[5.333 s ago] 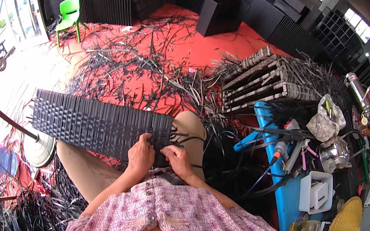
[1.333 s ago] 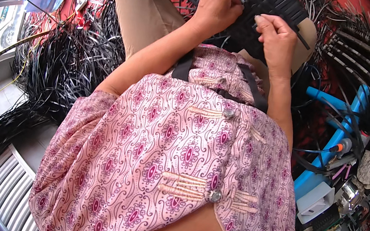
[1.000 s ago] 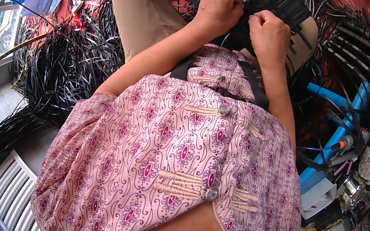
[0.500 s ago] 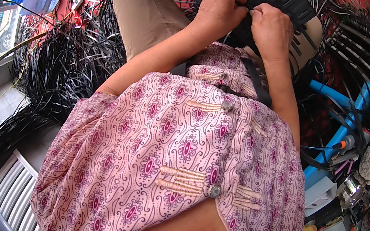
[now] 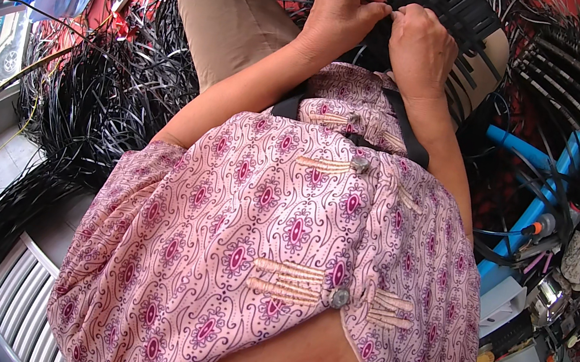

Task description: The person weaves black synthetic strips into a rectangular furniture panel using both hands. They interlace the strips through a pre-existing frame, periodically adjusting the panel's position on their lap to continue the pattern.

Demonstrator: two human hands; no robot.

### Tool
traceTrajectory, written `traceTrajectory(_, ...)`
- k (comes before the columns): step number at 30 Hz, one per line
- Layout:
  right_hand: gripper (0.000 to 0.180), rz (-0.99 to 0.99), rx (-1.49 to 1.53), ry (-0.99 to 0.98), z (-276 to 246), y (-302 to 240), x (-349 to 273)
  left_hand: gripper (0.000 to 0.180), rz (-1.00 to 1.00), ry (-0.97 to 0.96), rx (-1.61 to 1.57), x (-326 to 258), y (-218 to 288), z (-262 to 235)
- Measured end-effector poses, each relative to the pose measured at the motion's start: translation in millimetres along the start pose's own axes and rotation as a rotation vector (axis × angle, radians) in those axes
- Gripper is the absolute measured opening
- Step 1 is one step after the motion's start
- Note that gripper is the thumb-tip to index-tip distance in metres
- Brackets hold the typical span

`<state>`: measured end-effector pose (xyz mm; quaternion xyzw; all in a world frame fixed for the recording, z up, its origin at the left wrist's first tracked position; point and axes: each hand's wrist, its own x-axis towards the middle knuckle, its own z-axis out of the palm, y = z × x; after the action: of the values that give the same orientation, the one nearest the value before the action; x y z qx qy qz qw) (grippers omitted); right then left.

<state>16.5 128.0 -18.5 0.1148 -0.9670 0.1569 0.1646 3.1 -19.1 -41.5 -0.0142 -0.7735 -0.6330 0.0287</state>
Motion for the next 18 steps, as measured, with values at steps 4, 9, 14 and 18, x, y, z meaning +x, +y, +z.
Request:
traceTrajectory(4,0.02,0.01,0.116,-0.062,-18,-8,-4,0.038,0.04,0.002,-0.036,3,-10,-8)
traceTrajectory(9,0.04,-0.126,0.263,0.149,-28,-12,-2,0.029,-0.07,0.08,-0.37,20,-17,-38)
traceTrajectory(14,0.03,-0.224,0.514,0.195,-37,-28,32,0.032,-0.108,-0.03,-0.377,15,66,-87)
traceTrajectory(18,0.03,0.161,1.141,-0.36,-50,-44,49,0.031,0.034,-0.106,-0.516,12,86,-87)
